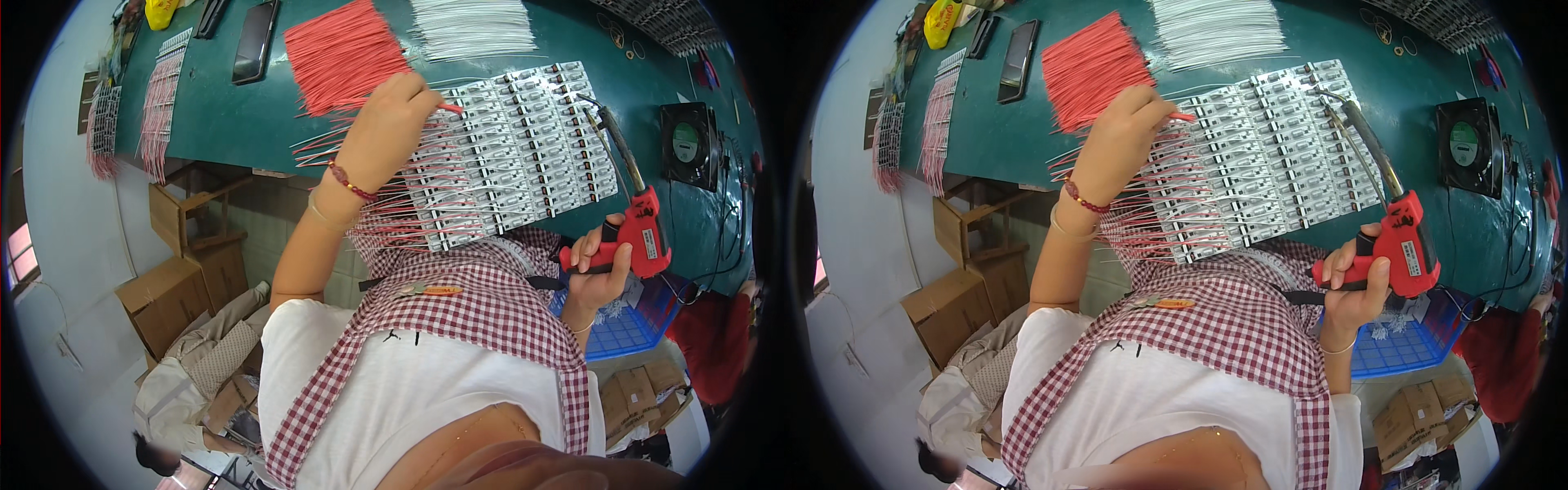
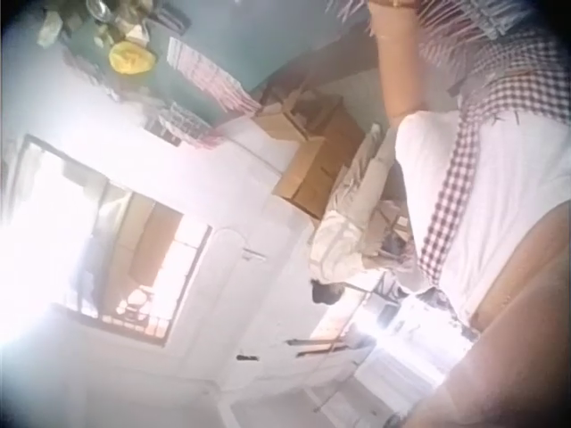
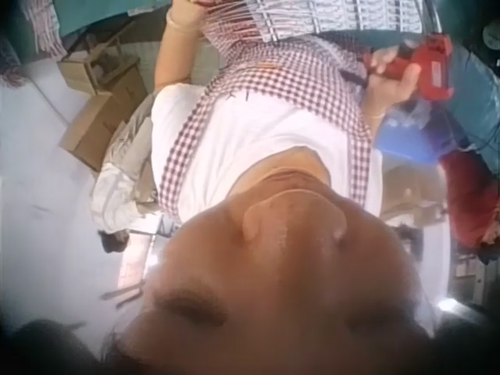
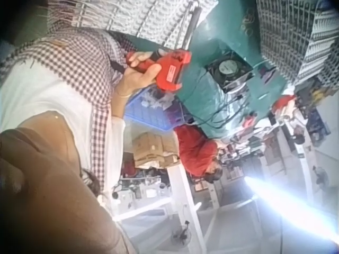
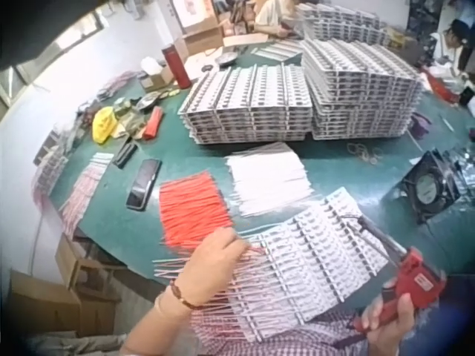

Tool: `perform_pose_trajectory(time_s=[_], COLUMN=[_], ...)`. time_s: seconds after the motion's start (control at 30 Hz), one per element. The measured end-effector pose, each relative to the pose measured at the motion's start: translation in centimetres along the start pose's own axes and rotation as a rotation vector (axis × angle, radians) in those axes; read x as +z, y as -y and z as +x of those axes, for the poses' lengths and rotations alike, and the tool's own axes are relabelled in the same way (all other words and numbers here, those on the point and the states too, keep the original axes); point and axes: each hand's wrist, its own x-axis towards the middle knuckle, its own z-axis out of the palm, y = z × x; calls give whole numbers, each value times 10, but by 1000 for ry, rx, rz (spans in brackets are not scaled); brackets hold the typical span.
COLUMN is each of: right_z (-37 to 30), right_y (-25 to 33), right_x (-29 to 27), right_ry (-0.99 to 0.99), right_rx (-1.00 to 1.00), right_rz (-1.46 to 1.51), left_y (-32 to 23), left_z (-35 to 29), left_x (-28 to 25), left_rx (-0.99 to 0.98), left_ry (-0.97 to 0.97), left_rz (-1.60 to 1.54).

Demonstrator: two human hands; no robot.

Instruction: The person solders wires to LED strips using a soldering iron.

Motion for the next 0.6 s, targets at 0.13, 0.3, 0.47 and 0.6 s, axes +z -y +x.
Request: perform_pose_trajectory(time_s=[0.13, 0.3, 0.47, 0.6], right_z=[2, 6, 5, 4], right_y=[-1, -2, -3, -4], right_x=[-1, 4, 6, 4], right_ry=[-52, -54, -23, 4], right_rx=[19, 17, 18, 26], right_rz=[-30, -25, -20, -26], left_y=[2, -2, 0, -7], left_z=[-13, -20, -30, -32], left_x=[0, -1, -2, 2], left_rx=[5, -17, -76, -134], left_ry=[59, -72, -35, -53], left_rz=[73, 117, 117, 121])
